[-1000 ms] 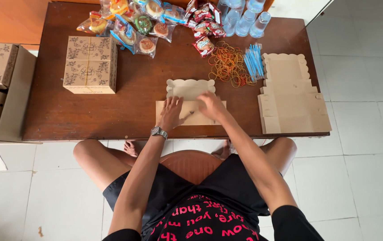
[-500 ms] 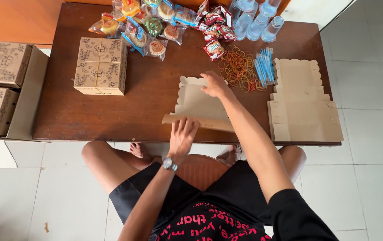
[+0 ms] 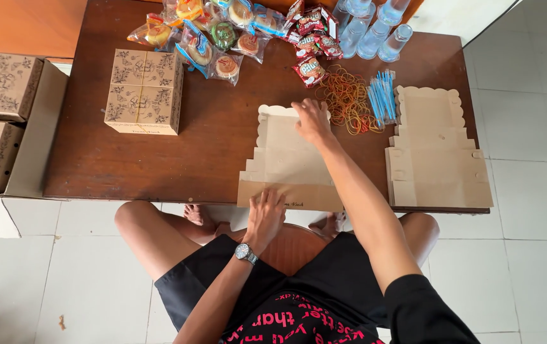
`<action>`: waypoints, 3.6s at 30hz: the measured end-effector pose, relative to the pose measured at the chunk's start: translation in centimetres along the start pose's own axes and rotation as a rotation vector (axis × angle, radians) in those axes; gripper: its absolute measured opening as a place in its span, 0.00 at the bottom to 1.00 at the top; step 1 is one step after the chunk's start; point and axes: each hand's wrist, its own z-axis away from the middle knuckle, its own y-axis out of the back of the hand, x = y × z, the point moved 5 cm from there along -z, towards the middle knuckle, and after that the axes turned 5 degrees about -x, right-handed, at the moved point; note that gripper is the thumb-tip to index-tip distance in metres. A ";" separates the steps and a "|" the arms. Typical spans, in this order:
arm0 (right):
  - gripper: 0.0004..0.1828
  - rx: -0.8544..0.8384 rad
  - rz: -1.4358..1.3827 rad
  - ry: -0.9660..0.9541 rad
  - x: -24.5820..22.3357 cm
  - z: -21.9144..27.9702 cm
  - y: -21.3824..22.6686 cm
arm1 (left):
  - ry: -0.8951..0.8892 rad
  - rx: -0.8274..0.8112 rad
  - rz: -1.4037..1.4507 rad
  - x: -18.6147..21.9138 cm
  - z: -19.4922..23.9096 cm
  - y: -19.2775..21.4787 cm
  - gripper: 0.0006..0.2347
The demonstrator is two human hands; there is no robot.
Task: Assembling a cardboard box by folding its flaps and securing them with a handheld stapler.
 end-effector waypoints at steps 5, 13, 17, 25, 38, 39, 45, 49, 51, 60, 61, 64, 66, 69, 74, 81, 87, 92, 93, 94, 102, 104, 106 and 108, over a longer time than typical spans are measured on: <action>0.25 0.205 -0.051 0.163 -2.0 3.3 -0.2 | 0.007 -0.011 -0.019 0.0 0.1 -1.2 0.16; 0.29 0.309 -0.047 0.195 -3.9 6.6 -2.5 | 0.033 -0.086 -0.016 0.7 -0.3 1.3 0.16; 0.31 0.494 -0.030 0.236 -4.2 7.1 -2.7 | 0.089 -0.166 0.043 0.6 -1.8 1.4 0.13; 0.32 0.526 0.012 0.228 -2.9 6.9 -5.6 | 0.058 0.233 0.272 -0.9 -14.2 1.9 0.25; 0.38 0.535 -0.017 0.159 -2.8 6.3 -5.2 | 0.138 0.330 0.046 -7.3 -19.5 -4.2 0.26; 0.38 0.540 -0.026 0.161 -2.9 6.4 -4.9 | 0.173 0.311 0.033 -7.7 -19.4 -4.4 0.26; 0.29 0.526 -0.058 0.156 -3.6 6.9 -3.4 | 0.291 0.074 0.068 -9.5 -17.9 -4.3 0.30; 0.24 0.530 -0.048 0.124 -3.6 5.3 -4.6 | 0.286 0.001 0.003 -9.6 -18.5 -5.0 0.30; 0.28 0.565 -0.052 0.007 -3.5 3.5 -5.9 | 0.291 -0.050 -0.023 -9.6 -18.5 -5.4 0.31; 0.34 0.384 -0.116 0.120 -7.4 3.3 -4.0 | 0.217 -0.069 -0.094 -9.5 -17.5 -4.7 0.33; 0.34 0.383 -0.115 0.116 -7.4 3.5 -4.3 | 0.213 -0.071 -0.093 -9.6 -17.7 -5.0 0.33; 0.36 0.300 -0.073 0.106 -6.8 4.5 -5.1 | 0.229 -0.083 -0.069 -10.1 -18.2 -6.1 0.33; 0.34 0.353 -0.039 0.105 -5.6 5.5 -4.5 | 0.241 -0.095 -0.111 -10.5 -18.7 -6.9 0.33; 0.34 0.347 -0.050 0.081 -3.3 6.0 -5.2 | 0.272 -0.141 -0.065 -9.9 -18.4 -5.1 0.32; 0.36 0.182 -0.004 -0.012 -1.7 7.9 -2.9 | 0.292 -0.167 -0.129 -9.6 -18.3 -4.6 0.31; 0.39 -0.028 -0.013 -0.138 0.9 9.9 -0.5 | 0.300 -0.187 -0.119 -9.4 -18.1 -4.0 0.30; 0.38 -0.071 0.013 -0.226 1.5 9.2 -1.5 | 0.312 -0.178 -0.119 -9.4 -18.5 -4.4 0.30; 0.26 0.140 0.240 -0.149 1.5 6.1 -2.5 | 0.286 -0.139 -0.083 -9.5 -18.1 -4.5 0.30; 0.19 0.185 0.281 -0.117 1.1 5.6 -1.8 | 0.276 -0.113 -0.044 -9.6 -18.0 -4.5 0.30; 0.19 0.187 0.282 -0.117 1.2 4.9 -1.8 | 0.275 -0.111 -0.044 -9.6 -18.1 -4.4 0.30; 0.13 0.189 0.103 0.040 0.8 1.5 -5.3 | 0.249 -0.060 0.039 -10.2 -18.1 -4.9 0.31; 0.16 0.137 0.058 0.013 -0.4 2.2 -2.8 | 0.244 -0.035 0.128 -10.6 -17.9 -3.8 0.30; 0.18 0.082 0.013 -0.017 -0.5 2.3 -2.4 | 0.237 -0.011 0.217 -10.1 -16.7 -1.8 0.28; 0.15 0.114 0.024 -0.014 0.5 1.3 -3.5 | 0.158 0.084 0.229 -8.6 -15.0 1.7 0.22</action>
